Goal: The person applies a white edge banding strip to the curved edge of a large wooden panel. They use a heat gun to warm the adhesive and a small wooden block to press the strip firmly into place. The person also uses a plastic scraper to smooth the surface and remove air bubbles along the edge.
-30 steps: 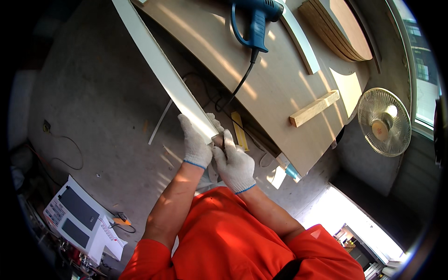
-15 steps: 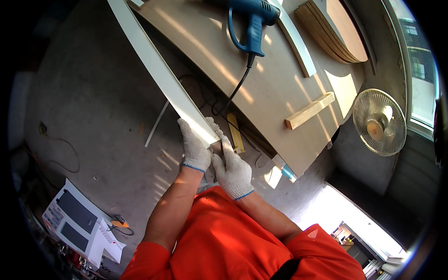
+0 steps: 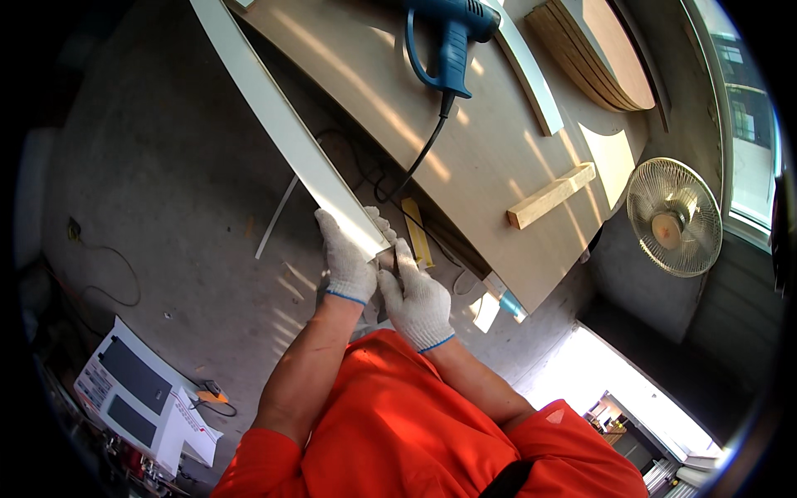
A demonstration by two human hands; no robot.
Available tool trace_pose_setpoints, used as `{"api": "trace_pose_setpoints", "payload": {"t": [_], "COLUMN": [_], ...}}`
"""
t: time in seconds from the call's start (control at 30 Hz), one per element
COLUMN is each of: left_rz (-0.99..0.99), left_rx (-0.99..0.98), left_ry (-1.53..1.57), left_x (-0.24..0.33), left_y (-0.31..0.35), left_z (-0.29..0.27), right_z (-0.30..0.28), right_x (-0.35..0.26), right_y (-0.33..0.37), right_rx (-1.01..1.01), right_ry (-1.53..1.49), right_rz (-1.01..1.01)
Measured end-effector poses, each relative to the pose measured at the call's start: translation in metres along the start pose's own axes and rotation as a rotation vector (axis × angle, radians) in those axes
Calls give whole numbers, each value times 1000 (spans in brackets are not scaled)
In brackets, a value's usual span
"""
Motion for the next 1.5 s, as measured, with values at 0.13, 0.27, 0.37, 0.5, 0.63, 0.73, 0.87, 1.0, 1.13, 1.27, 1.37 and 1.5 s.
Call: {"api": "trace_pose_setpoints", "payload": {"t": [0.13, 0.27, 0.37, 0.5, 0.63, 0.73, 0.87, 1.0, 1.13, 1.27, 1.37, 1.5], "left_rz": [9, 23, 11, 27, 21, 38, 56, 52, 103, 117, 114, 128], "left_rx": [44, 53, 51, 106, 85, 101, 106, 44, 60, 126, 52, -33], "left_ry": [17, 11, 34, 37, 50, 39, 24, 8, 32, 41, -16, -23], "left_x": [-1, 0, -1, 0, -1, 0, 0, 0, 0, 2, 3, 1], "left_y": [-2, -1, -1, 2, 2, 0, -2, -4, -6, 2, 2, -9], "left_z": [-1, -1, -1, 0, -2, -5, -8, -12, -12, -4, -2, -13], "right_z": [0, 2, 1, 2, -1, -3, -4, -9, -10, -15, -32, -36], "right_x": [0, 0, -1, -3, -4, -8, -10, -17, -19, -20, -29, -38], "right_y": [-1, -2, -3, -8, -10, -13, -18, -25, -31, -40, -55, -74], "right_rx": [1, -19, -32, -34, -44, -51, -44, -72, -34, -70, -109, -141], "right_ry": [24, 46, 64, 50, 24, 43, 35, 58, 77, 128, 237, 316], "right_rz": [-15, -10, -2, -4, 7, -13, -38, -57, -135, -204, -315, -487]}}
Point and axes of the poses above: each hand's wrist, its own y-axis away from the middle knuckle, its own z-axis out of the palm, x = y × z, the point moved 7 cm from there along -y, towards the middle knuckle, and after that the axes turned 10 degrees about y, right-handed, at the moved point
